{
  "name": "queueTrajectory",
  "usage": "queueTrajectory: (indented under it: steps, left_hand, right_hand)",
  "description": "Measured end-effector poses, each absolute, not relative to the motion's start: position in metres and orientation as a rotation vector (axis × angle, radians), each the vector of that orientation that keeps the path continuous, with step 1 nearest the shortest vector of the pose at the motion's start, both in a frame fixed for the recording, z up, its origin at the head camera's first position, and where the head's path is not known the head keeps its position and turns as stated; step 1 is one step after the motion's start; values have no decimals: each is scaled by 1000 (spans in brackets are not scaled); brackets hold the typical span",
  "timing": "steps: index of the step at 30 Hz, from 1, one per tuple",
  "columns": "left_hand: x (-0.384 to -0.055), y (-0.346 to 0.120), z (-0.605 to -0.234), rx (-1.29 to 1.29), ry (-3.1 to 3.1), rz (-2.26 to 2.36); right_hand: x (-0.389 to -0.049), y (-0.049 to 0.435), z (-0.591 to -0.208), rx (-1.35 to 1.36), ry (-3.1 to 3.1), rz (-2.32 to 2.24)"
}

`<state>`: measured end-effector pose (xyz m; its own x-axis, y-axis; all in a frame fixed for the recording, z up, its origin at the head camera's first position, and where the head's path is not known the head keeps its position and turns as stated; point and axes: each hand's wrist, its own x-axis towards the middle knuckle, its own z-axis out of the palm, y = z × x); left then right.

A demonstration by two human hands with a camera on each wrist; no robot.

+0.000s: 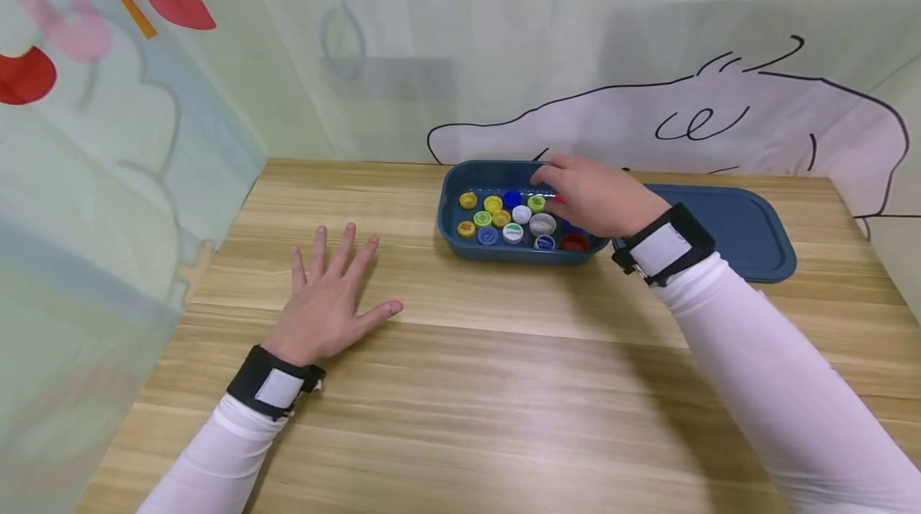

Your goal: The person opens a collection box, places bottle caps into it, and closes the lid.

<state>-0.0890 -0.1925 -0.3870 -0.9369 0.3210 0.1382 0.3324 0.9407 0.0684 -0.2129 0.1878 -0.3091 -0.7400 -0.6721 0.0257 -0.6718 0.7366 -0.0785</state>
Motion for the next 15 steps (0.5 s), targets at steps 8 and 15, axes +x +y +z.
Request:
queueTrajectory:
  steps: [8, 15]
  left_hand:
    - [-89, -191, -384, -498, -2972, -125]
    - [-89, -190, -380, -505, -2966, -132]
  right_hand:
    - [-206, 199, -299, -1095, 2952, -166]
    - [-201, 224, -291, -1047, 2986, -201]
